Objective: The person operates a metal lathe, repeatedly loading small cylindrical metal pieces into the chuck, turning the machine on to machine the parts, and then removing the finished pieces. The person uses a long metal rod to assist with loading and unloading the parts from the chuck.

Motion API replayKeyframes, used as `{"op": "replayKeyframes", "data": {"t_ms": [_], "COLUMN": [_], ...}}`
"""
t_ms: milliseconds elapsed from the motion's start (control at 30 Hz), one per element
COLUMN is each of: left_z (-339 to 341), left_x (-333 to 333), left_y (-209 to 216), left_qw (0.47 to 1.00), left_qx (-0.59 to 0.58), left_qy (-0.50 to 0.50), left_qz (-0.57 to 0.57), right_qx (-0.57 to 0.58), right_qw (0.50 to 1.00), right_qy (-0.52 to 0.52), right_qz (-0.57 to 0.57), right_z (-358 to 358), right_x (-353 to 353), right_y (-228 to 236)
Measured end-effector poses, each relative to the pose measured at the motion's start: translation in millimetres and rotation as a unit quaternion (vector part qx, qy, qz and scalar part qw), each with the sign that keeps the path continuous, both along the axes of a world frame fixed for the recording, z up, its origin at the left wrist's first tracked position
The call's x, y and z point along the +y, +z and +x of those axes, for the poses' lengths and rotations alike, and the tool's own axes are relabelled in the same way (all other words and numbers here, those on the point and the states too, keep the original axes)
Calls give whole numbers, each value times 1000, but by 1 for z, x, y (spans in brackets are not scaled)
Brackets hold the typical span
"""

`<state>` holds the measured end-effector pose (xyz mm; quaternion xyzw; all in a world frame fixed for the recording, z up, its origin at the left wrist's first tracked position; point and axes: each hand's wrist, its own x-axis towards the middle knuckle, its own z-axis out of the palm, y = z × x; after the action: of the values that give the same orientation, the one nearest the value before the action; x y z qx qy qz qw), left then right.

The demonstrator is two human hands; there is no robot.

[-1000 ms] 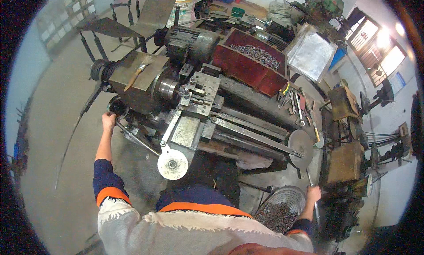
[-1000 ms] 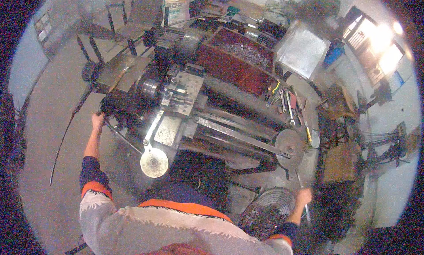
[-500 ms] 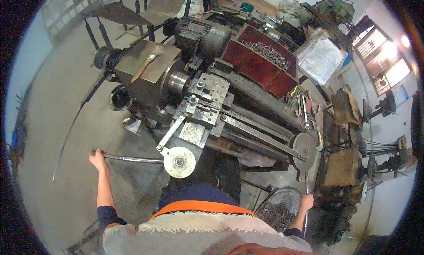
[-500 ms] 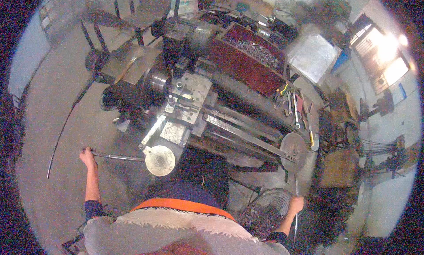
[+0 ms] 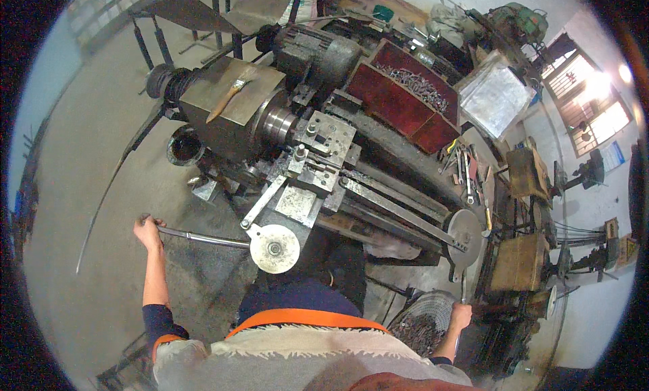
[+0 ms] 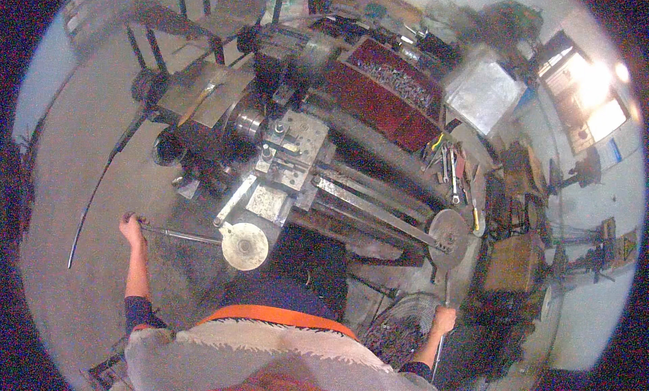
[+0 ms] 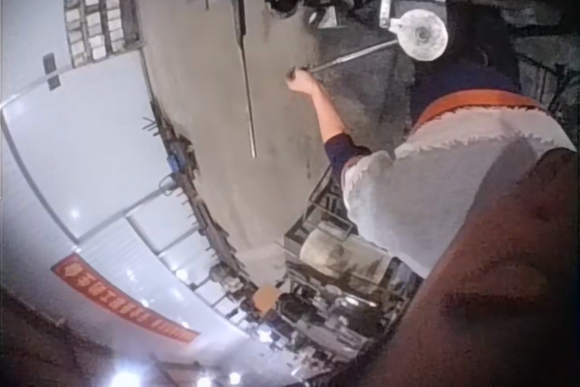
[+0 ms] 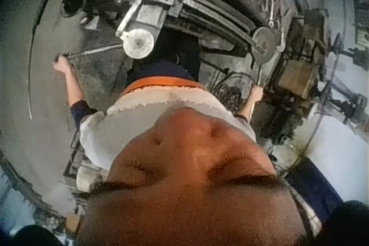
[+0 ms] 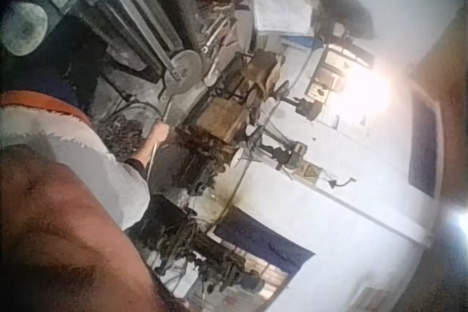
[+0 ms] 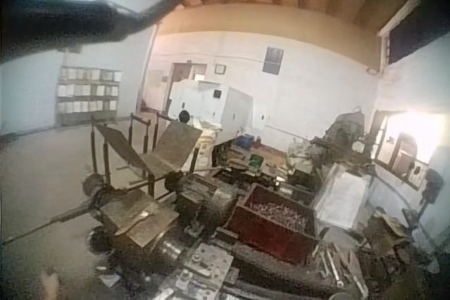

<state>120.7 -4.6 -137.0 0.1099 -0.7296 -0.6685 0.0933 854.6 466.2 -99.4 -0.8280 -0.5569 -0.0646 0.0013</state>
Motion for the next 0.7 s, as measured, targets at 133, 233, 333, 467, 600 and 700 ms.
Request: {"op": "replayKeyframes", "data": {"t_ms": [133, 233, 333, 467, 600, 700], "left_z": [3, 22, 31, 44, 0, -29], "left_x": [-14, -12, -44, -48, -102, -71], "left_y": [-5, 24, -2, 30, 12, 17], "left_qw": [997, 994, 993, 982, 893, 871], "left_qx": [48, -19, -36, -107, -128, -76], "left_qy": [-32, -28, 7, -60, -154, -162], "left_qz": [-59, -106, -111, -144, -404, -457], "right_qx": [-56, -51, -57, -84, -98, -96], "right_qw": [998, 997, 997, 992, 994, 995], "right_qy": [27, 52, 37, 42, 7, -6], "right_qz": [32, -6, -48, -84, -48, 10], "right_z": [36, 42, 57, 54, 46, 29], "right_x": [33, 62, 107, 130, 139, 118], "right_y": [-21, -3, 4, 17, 13, 7]}}
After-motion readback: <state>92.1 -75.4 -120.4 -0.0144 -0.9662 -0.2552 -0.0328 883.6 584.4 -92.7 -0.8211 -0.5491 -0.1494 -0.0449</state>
